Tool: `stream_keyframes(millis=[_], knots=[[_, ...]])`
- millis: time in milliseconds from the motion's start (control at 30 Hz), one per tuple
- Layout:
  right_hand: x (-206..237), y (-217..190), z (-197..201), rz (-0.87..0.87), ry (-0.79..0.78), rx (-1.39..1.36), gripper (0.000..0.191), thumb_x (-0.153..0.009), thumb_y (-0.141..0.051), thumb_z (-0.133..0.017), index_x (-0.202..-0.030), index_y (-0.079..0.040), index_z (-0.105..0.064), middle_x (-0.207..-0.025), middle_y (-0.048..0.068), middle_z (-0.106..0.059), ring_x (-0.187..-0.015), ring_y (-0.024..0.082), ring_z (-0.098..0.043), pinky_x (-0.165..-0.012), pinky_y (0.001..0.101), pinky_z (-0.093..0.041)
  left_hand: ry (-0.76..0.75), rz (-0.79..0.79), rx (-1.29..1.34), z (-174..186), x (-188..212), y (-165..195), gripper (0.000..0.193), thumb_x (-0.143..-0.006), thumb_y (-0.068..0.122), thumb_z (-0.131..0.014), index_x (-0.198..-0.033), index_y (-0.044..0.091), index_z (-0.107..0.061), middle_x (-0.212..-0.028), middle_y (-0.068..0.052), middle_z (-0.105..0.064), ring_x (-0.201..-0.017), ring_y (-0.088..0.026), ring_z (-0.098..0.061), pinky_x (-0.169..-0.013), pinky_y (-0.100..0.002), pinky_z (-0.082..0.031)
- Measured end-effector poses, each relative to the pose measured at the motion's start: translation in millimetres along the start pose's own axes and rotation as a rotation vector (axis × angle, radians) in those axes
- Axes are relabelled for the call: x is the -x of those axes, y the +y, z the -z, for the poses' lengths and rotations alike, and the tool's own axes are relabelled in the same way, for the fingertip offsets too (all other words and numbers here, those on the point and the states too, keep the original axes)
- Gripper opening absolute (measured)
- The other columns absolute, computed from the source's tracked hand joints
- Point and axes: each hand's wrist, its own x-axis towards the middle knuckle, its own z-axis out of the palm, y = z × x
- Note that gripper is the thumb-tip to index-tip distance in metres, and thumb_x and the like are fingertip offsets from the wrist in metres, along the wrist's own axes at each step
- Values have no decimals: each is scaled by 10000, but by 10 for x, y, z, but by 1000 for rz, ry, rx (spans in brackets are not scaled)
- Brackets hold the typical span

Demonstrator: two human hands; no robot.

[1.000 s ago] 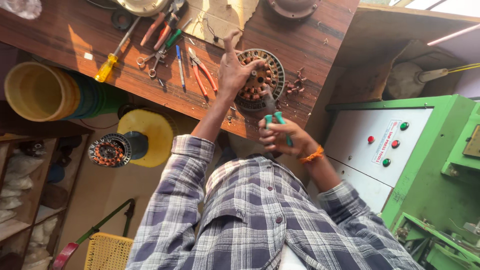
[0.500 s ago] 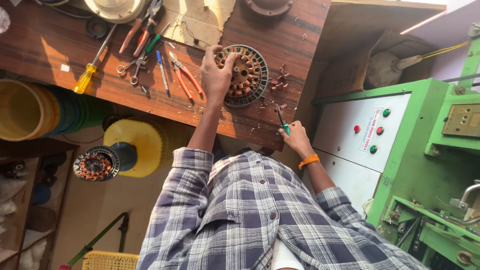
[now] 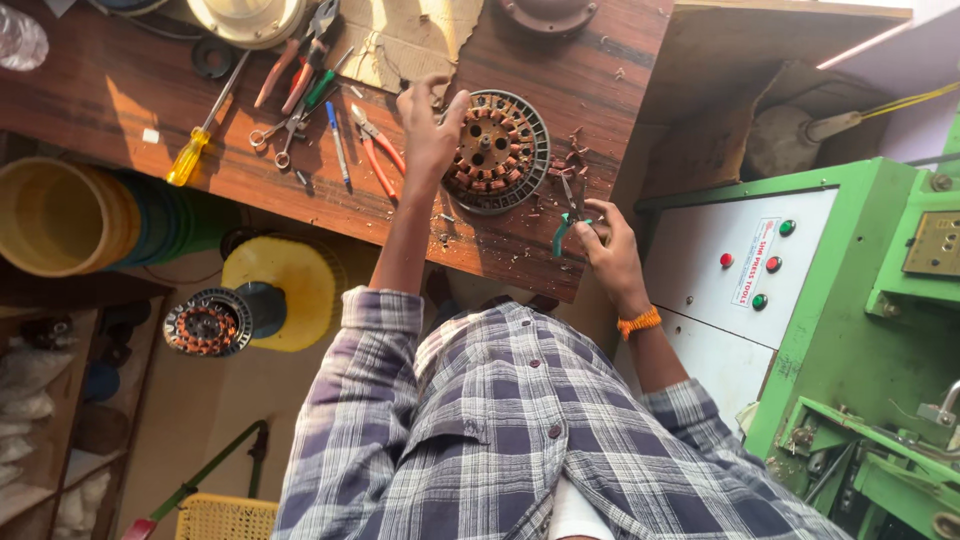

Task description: The person uses pliers to trim excess copper wire from the slots of a motor stator. They rotate the stator to access different sections and switch between two different pairs of pliers during the process.

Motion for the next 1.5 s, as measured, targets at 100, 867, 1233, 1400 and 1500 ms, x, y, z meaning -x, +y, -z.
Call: stream_keyframes(millis=[100,867,1233,1400,1500], knots=[[167,-352,-12,151,-72,-30,402,-997,-176,-672,-1374,-53,-600,-874,113,-745,-779,59,-621,-694,260,-501,2,-72,-120,-90,3,11,409,-978,339,-732,-1302,133,-592,-1328,-162,-483,-1226,-313,-582,-1050,-454,-473],[97,-690,-346,421,59,181,365,-946,-100,-703,-1307,-51,-682,-932,151,-763,-746,109,-685,-707,299,-552,-206,-199,-262,-97,14,196,367,-842,394,-836,-1190,309,-758,-1007,-71,-742,-963,-246,-714,-852,-418,-558],[41,-632,-352,260,196,342,428,-898,-249,-765,-1283,-76,-692,-992,192,-702,-826,302,-679,-755,390,-528,-202,14,-215,-152,-8,162,713,-779,477,-887,-1330,219,-515,-1108,-106,-745,-984,-282,-747,-881,-464,-560],[-259,-154,-302,252,-108,319,479,-982,-389,-700,-1293,-28,-654,-1097,174,-693,-976,257,-671,-838,361,-512,-223,65,-257,-155,-84,206,783,-710,506,-911,-1322,266,-486,-1142,-120,-741,-1061,-320,-725,-881,-491,-544],[-415,132,-259,-126,-439,33,455,-985,-432,-681,-1131,-2,-662,-973,197,-682,-836,258,-617,-720,390,-469,-262,-5,-227,-128,-94,176,660,-745,508,-918,-1263,274,-583,-1188,-101,-761,-1101,-301,-741,-901,-478,-570]])
